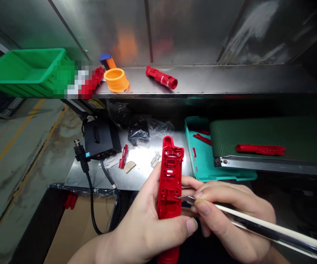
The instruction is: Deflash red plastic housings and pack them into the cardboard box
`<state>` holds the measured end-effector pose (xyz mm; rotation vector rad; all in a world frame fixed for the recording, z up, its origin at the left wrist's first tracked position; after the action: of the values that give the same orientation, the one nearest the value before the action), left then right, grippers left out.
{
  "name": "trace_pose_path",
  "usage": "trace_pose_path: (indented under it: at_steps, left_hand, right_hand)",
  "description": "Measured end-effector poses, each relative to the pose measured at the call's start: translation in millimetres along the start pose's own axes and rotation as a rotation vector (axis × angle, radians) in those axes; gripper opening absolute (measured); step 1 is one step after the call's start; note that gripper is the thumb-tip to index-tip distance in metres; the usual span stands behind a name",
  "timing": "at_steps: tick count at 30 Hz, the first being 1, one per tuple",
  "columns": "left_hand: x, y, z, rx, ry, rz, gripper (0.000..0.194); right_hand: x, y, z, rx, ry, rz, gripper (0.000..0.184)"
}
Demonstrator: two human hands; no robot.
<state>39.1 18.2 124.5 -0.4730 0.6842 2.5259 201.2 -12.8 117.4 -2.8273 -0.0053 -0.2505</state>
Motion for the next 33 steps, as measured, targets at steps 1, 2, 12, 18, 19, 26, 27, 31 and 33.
trace_pose_path:
  at_steps: [1, 2, 12, 18, 19, 26, 27, 31, 33]
  left_hand:
    - [-0.3, 0, -1, 0.009, 0.023, -0.003, 0.040]
    - [-0.7, -1, -2, 0.019, 0.049, -0.011, 0.041]
    - [0.6, 1, -4, 0.072, 0.111, -0.012, 0.046]
    - [0.9, 2, -4, 0.079, 0.105, -0.018, 0.044]
    - [0.3, 2, -3, 0.085, 0.113, -0.021, 0.043]
    - [-3.3, 0, 0, 0.098, 0.161, -0.037, 0.044]
    - [-3.2, 0, -1, 0.095, 0.159, -0.041, 0.045]
    - [-0.5, -1, -5, 0.060, 0.171, -0.072, 0.049]
    - [0.8, -2, -8, 0.048, 0.195, -0.099, 0.047]
  right_hand:
    - [0, 0, 0, -0.007, -0.003, -0.003, 0.020]
    - [0, 0, 0, -0.013, -0.006, -0.004, 0.020]
    - [-1, -2, 0, -0.020, -0.034, -0.028, 0.020]
    - [-3, -4, 0, 0.000, -0.074, -0.013, 0.021]
    - [-3, -4, 0, 0.006, -0.084, -0.015, 0.022]
    - [-4, -7, -2, 0.029, -0.166, -0.002, 0.028]
    - [-5, -7, -2, 0.024, -0.182, -0.003, 0.027]
    - [-7, -3, 4, -0.021, -0.218, 0.002, 0.025]
    - [-7, 1, 10, -0.043, -0.244, 0.022, 0.022]
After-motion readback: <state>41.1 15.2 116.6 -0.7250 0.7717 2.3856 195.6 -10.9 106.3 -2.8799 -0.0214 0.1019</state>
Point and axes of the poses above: each hand's wrist, its own y-axis away from the middle knuckle, its own x-axis out of the back of the hand, z = x × y, the point moved 3 cm from there along -y, towards the middle knuckle, and after that the axes turned 2 degrees about z, right-handed, at the moved point
